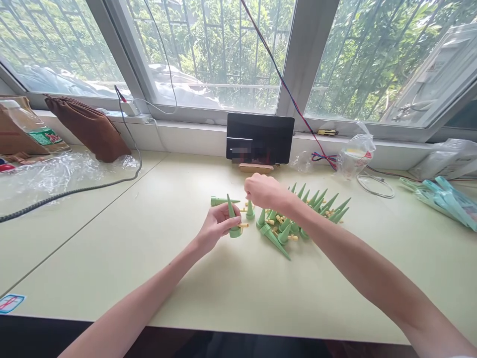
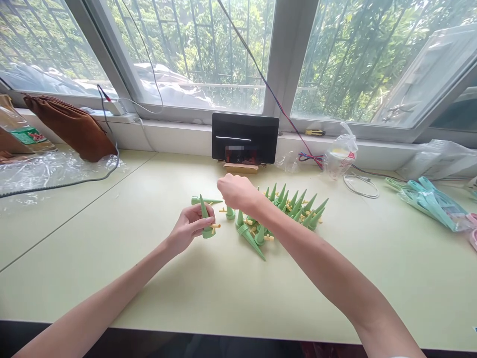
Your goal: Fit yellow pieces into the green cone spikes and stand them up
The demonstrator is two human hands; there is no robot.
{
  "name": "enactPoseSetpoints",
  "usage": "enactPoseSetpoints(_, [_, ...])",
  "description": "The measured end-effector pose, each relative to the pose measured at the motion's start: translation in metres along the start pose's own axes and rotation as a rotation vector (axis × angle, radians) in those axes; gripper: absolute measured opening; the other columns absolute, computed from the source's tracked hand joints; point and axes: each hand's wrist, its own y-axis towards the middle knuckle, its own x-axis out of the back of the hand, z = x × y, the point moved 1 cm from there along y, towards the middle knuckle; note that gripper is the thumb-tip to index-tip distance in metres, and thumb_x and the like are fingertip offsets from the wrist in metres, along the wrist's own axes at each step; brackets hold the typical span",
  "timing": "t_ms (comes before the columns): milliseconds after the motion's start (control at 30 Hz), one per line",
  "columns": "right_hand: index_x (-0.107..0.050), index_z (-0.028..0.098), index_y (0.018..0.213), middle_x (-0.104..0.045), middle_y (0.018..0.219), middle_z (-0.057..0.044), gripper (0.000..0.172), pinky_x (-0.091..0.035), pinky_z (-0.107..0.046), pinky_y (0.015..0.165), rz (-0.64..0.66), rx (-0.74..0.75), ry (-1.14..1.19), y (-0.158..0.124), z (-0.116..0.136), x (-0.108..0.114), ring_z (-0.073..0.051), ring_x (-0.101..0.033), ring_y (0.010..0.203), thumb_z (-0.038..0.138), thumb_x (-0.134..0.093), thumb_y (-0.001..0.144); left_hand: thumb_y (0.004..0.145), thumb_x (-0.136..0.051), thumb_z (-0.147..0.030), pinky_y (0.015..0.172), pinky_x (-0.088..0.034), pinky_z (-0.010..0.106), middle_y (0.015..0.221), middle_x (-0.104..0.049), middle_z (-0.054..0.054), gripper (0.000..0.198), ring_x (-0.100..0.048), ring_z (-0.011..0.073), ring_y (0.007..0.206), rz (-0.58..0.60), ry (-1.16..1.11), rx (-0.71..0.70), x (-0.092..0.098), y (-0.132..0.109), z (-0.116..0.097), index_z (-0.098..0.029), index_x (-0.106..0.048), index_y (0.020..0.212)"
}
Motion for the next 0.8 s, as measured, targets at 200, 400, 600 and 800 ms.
enactPoseSetpoints(200, [-0.07,0.012,0.083,-0.064,0.08,-0.012,0.008,-0.031,-0.027,0.054,-0.033,0.003,-0.059,-0.013,0.002,0.006,-0.021,-0.065,0.067,0.017,-0.067,0.089,0.078,-0.074,-0.032,0.044,-0.015,0.02,0.062,-0.047,-0.003,0.024,-0.037,0.006,0.051,-0.015,0.013,-0.003,0.0,0.0,-0.002,-0.015,-0.058,0.076])
enactPoseSetpoints(400, [-0.063,0.013,0.084,-0.058,0.078,-0.006,0.022,-0.028,-0.026,0.052,-0.359,0.022,0.052,-0.054,0.026,-0.01,-0.013,-0.052,0.057,0.02,-0.05,0.101,0.08,-0.073,-0.033,0.044,-0.016,0.02,0.061,-0.044,-0.004,0.023,-0.035,0.0055,0.05,0.031,0.025,0.019,0.002,0.002,0.002,-0.015,-0.058,0.077])
enactPoseSetpoints(600, [-0.059,0.012,0.11,-0.056,0.085,-0.005,0.024,-0.032,-0.024,0.047,-0.473,0.092,0.195,-0.084,0.039,-0.083,-0.011,-0.044,0.053,0.02,-0.037,0.106,0.084,-0.07,-0.038,0.044,-0.022,0.019,0.068,-0.053,-0.001,0.025,-0.039,0.0061,0.053,0.127,0.112,0.079,-0.001,0.002,0.001,-0.015,-0.06,0.082])
enactPoseSetpoints(800, [-0.058,0.015,0.108,-0.057,0.088,-0.006,0.027,-0.046,-0.024,0.056,-0.546,0.16,0.461,-0.093,0.036,-0.125,-0.013,-0.053,0.062,0.015,-0.031,0.105,0.084,-0.07,-0.041,0.044,-0.028,0.019,0.064,-0.05,-0.002,0.029,-0.043,0.0084,0.054,0.177,0.151,0.089,-0.003,0.004,0.005,-0.014,-0.06,0.078])
